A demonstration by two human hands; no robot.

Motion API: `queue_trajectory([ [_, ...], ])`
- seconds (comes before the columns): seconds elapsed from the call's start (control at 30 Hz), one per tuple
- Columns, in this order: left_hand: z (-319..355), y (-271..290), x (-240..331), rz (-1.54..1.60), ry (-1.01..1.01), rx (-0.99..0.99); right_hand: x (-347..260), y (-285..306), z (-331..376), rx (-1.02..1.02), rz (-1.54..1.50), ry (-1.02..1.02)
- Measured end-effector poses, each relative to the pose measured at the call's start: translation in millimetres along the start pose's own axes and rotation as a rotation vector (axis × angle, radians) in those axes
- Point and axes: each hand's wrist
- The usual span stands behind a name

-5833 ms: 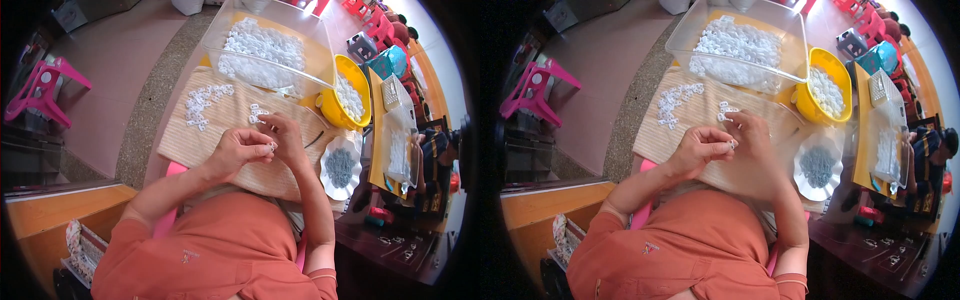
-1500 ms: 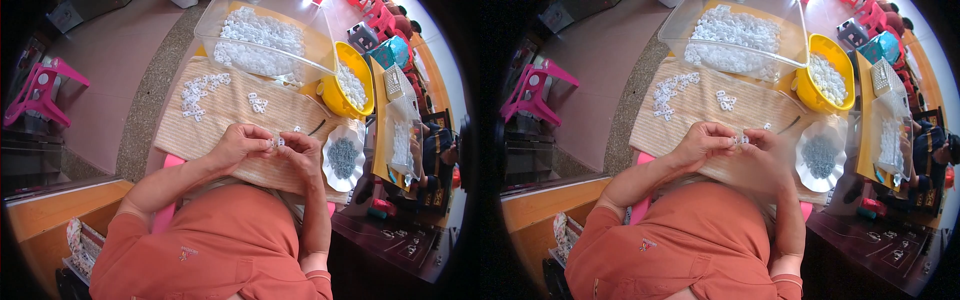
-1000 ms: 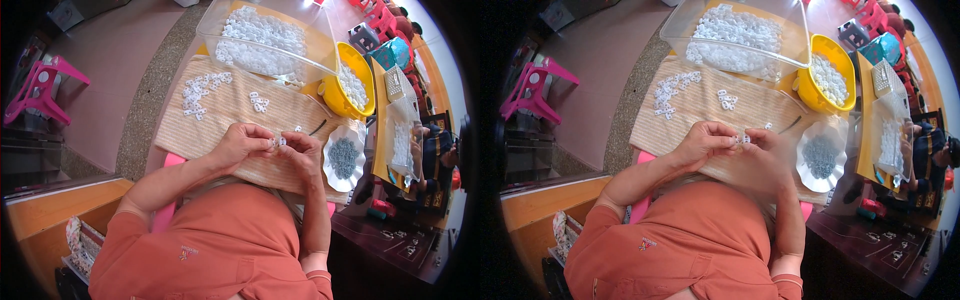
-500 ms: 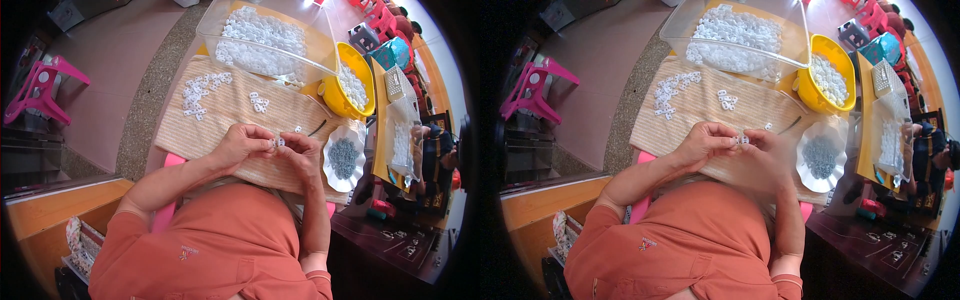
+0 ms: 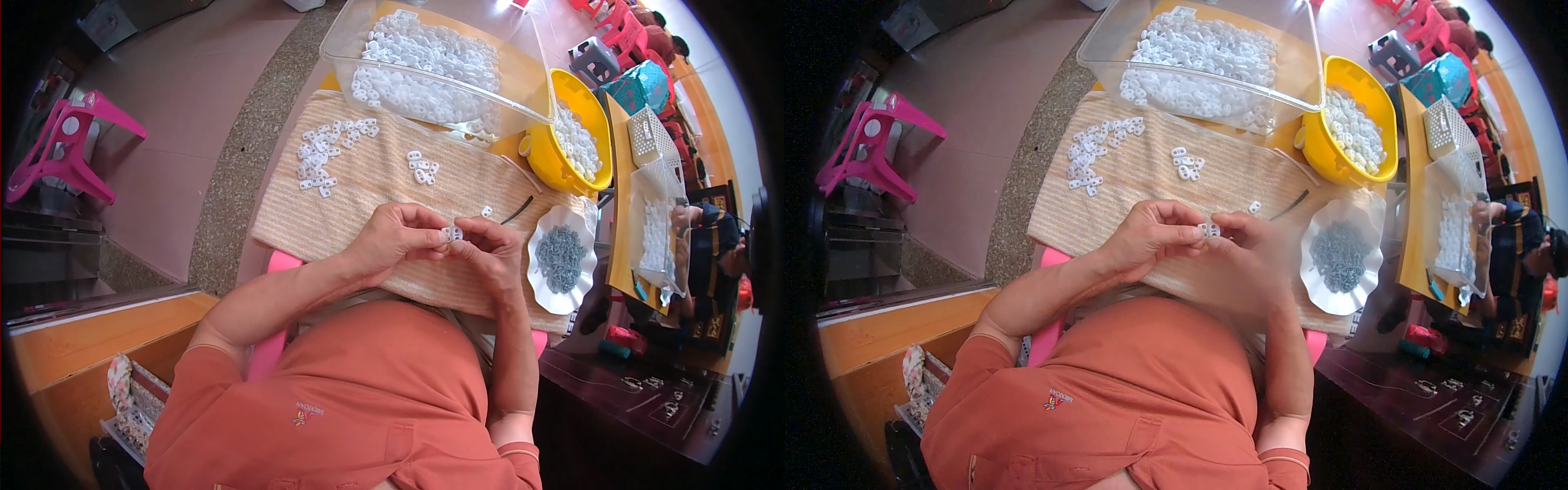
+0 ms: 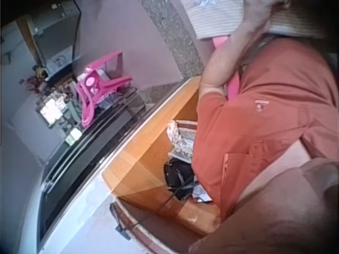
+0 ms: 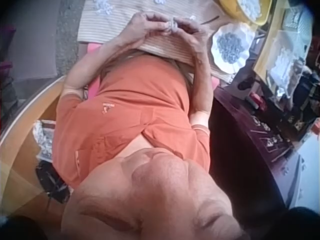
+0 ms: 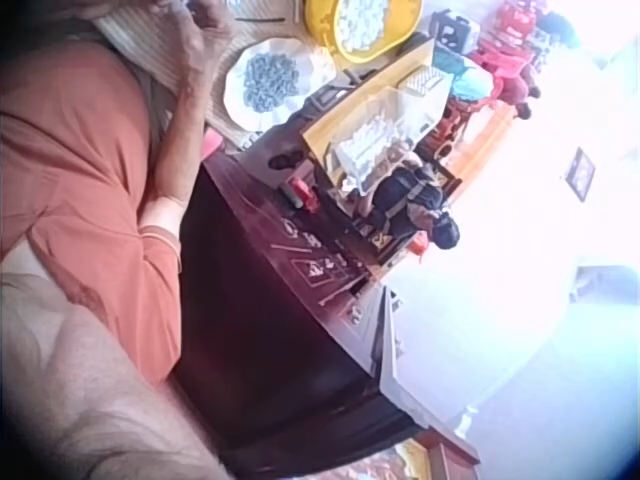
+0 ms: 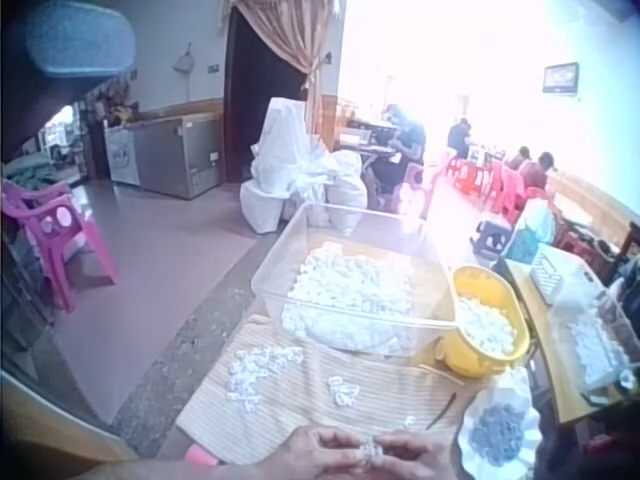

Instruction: Manually assembling small white plastic components by joining parts together at a workshop table.

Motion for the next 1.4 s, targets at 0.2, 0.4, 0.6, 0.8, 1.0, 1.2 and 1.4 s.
queue_trajectory([
  [0.2,1.1,1.9,0.8,-0.018,0.003,-0.049,0.0,-0.8,1.6,-0.017,0.001,0.033],
  [0.4,0.6,3.7,0.5,-0.013,0.02,-0.056,1.6,-0.4,3.4,-0.028,-0.016,0.056],
  [0.6,1.4,2.5,2.4,0.002,0.056,-0.103,-3.2,-3.6,5.6,0.008,-0.157,0.056],
  [0.8,0.7,1.5,5.1,0.011,0.083,-0.139,3.0,-5.7,3.8,0.012,-0.193,0.161],
  [1.0,1.1,4.4,4.3,0.019,0.067,-0.247,-5.8,-15.6,1.6,0.021,-0.261,0.238],
  [1.2,2.5,3.2,4.8,0.0,0.022,-0.301,-14.0,-21.4,3.4,0.005,-0.258,0.227],
  [1.4,2.5,0.4,2.3,-0.056,-0.023,-0.279,-14.9,-21.8,5.4,-0.021,-0.232,0.271],
])
Point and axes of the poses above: each hand's wrist, its own z-axis away from the middle knuckle, its own y-axis out of the back of the hand, x = y × z, and after that the axes turned 14 degrees about y, right-handed
